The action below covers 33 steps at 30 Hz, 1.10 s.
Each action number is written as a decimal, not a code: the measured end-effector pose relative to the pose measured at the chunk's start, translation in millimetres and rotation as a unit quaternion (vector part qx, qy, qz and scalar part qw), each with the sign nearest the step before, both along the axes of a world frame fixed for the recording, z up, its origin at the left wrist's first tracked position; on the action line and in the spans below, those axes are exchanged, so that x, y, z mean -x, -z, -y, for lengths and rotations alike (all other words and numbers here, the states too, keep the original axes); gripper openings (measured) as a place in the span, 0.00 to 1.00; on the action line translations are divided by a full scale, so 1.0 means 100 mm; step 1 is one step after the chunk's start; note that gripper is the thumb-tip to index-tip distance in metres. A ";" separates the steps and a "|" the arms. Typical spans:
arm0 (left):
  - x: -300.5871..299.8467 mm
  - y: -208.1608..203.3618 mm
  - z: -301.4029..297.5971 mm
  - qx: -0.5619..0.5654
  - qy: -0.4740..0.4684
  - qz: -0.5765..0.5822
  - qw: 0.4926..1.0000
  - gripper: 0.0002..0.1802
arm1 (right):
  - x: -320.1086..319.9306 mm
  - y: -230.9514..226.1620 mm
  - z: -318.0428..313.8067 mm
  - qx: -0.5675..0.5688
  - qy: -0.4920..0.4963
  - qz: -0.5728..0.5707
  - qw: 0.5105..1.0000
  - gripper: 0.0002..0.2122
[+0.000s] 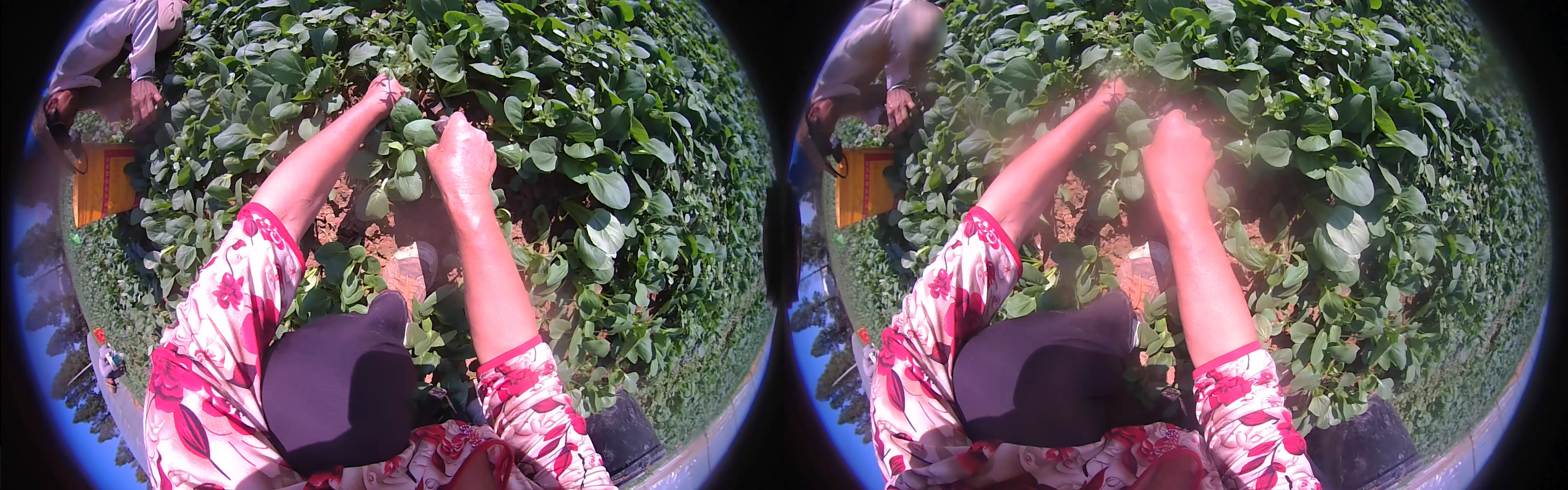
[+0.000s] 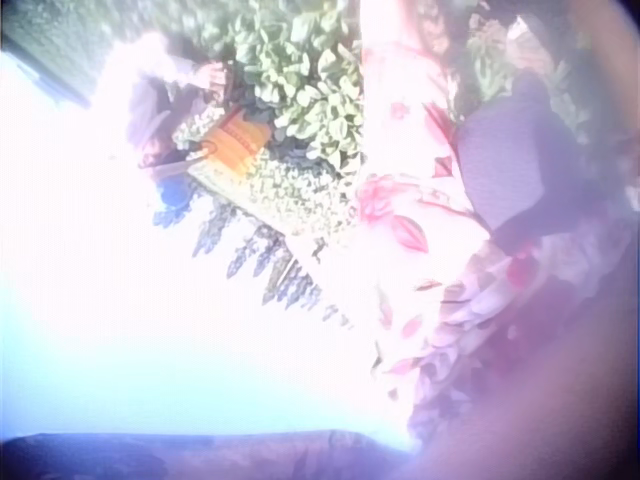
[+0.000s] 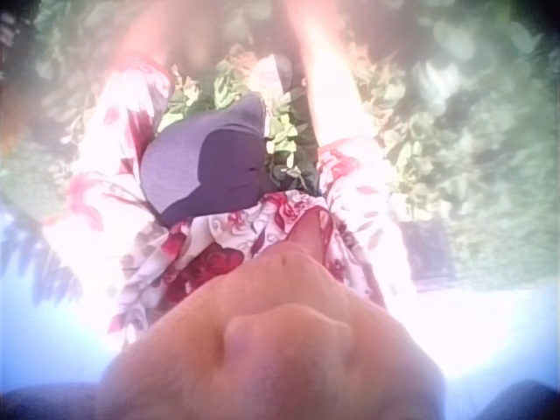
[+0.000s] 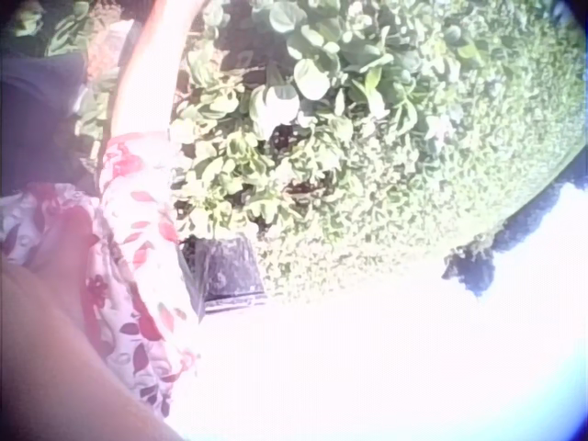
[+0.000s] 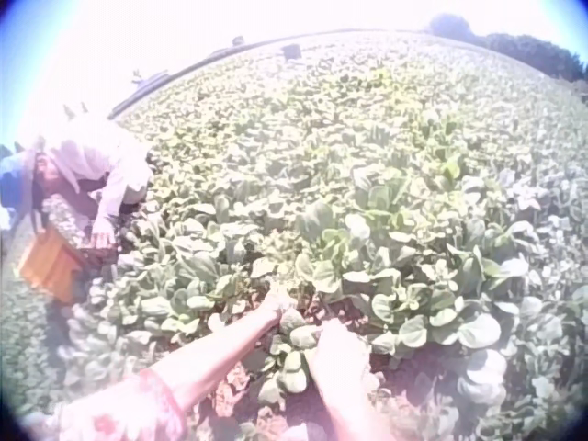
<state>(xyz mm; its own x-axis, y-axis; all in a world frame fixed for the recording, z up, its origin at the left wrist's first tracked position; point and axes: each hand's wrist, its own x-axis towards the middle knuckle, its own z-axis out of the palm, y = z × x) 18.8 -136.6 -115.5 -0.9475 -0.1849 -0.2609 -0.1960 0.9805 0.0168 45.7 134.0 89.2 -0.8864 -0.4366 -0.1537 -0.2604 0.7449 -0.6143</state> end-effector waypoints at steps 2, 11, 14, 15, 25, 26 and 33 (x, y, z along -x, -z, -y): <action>0.60 0.21 -1.17 -0.261 -0.016 -0.254 0.931 0.20 | 0.32 0.36 -0.36 -0.067 0.028 0.040 0.997 0.11; 0.94 0.51 -0.89 -0.201 0.067 -0.086 0.974 0.09 | 0.22 0.29 -0.41 0.013 0.066 0.116 0.991 0.15; 0.80 0.53 -0.50 -0.197 -0.023 -0.095 0.975 0.08 | 0.19 0.22 -0.17 0.044 0.069 0.122 0.989 0.15; 0.70 0.52 -0.42 -0.198 -0.039 -0.109 0.973 0.09 | 0.18 0.22 -0.12 0.052 0.067 0.119 0.989 0.14; 0.76 0.66 -0.85 -0.100 -0.095 -0.152 0.979 0.14 | 0.37 0.58 -0.40 -0.037 -0.083 -0.025 0.996 0.07; 0.66 0.62 -0.46 -0.107 -0.154 -0.170 0.967 0.14 | 0.22 0.29 -0.26 -0.022 -0.083 -0.008 0.996 0.08; 0.89 1.04 -1.17 -0.185 -0.058 -0.155 0.969 0.12 | 0.28 0.57 -0.48 -0.053 0.095 0.055 0.993 0.11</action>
<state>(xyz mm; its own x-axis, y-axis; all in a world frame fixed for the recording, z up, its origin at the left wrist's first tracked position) -70.5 -19.8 -219.2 -0.9692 -0.2438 -0.0356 -0.2342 0.8672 0.4395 17.8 182.2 31.9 -0.9264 -0.2397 -0.2903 -0.0453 0.8364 -0.5462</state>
